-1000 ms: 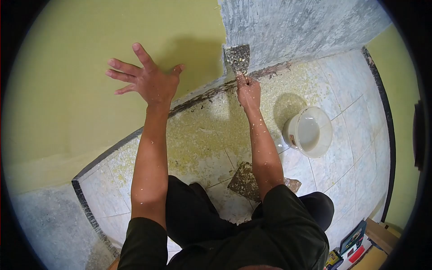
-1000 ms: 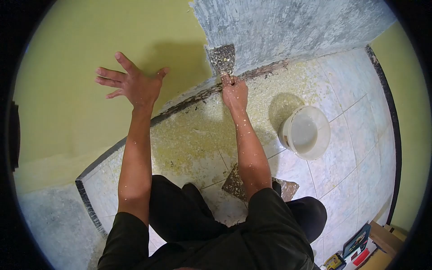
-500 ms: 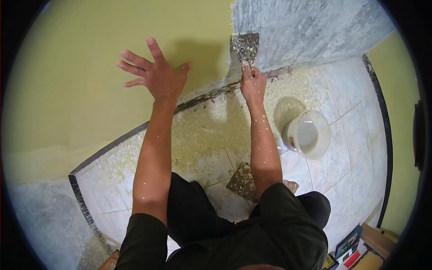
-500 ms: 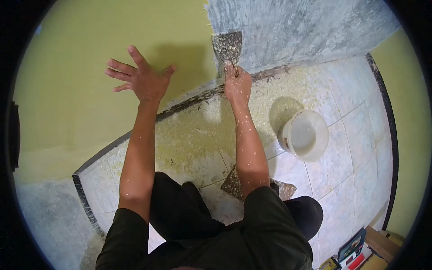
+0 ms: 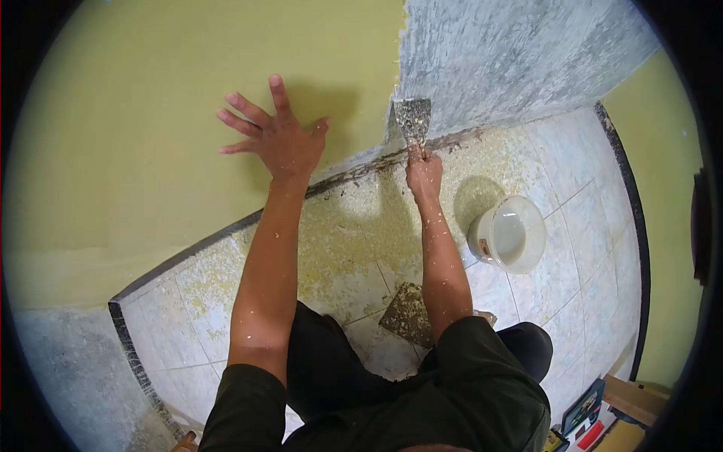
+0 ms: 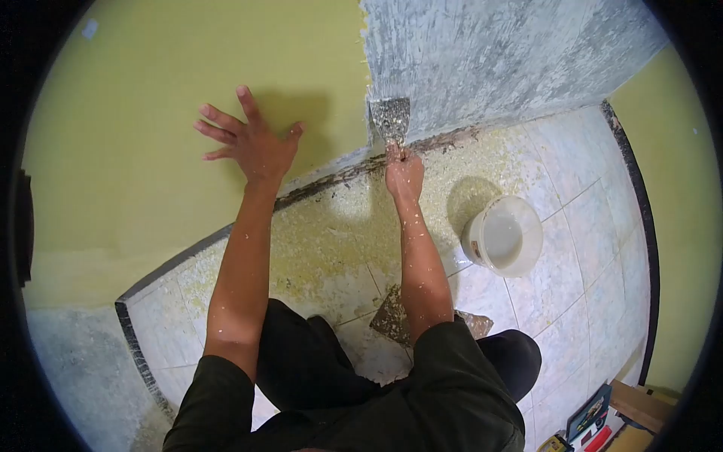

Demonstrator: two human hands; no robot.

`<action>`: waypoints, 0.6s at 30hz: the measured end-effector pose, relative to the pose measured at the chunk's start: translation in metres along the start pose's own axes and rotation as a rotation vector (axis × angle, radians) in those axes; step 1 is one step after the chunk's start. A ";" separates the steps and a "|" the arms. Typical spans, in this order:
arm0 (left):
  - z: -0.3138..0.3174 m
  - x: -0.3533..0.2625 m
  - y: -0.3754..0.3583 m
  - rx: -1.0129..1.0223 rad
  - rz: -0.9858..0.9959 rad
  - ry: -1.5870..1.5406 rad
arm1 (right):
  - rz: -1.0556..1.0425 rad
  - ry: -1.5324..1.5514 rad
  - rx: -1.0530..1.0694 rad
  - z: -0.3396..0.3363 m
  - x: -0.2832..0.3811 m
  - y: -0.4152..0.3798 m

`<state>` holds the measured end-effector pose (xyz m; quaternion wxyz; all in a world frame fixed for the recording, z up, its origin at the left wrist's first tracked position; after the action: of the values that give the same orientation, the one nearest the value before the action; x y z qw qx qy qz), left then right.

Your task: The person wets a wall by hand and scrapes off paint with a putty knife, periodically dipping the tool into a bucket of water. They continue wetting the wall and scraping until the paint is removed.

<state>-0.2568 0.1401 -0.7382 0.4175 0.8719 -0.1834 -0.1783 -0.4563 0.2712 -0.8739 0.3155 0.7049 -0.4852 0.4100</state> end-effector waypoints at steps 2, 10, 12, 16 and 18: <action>0.001 0.002 -0.003 0.030 -0.002 0.017 | 0.094 0.006 0.072 -0.007 -0.007 0.000; 0.003 -0.001 -0.003 0.028 0.029 0.021 | 0.014 0.182 0.131 -0.011 0.042 0.013; 0.002 0.001 -0.002 -0.019 0.021 -0.039 | -0.096 0.120 0.081 -0.006 0.027 0.008; 0.002 0.001 0.002 0.007 -0.020 -0.011 | -0.119 0.041 0.047 0.004 0.013 0.008; 0.002 -0.001 -0.002 0.049 0.013 0.060 | -0.005 0.060 0.060 0.008 -0.002 0.010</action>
<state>-0.2584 0.1399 -0.7410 0.4026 0.8856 -0.1809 -0.1449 -0.4636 0.2616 -0.8788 0.3095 0.7029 -0.4610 0.4446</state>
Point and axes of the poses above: each hand's wrist, its own y-axis towards the middle knuckle, its own z-axis out of the palm, x = y × z, the point moved 2 cm from there along y, towards the middle knuckle, and after that the axes turned 13 degrees about -x, right-handed, at the moved point
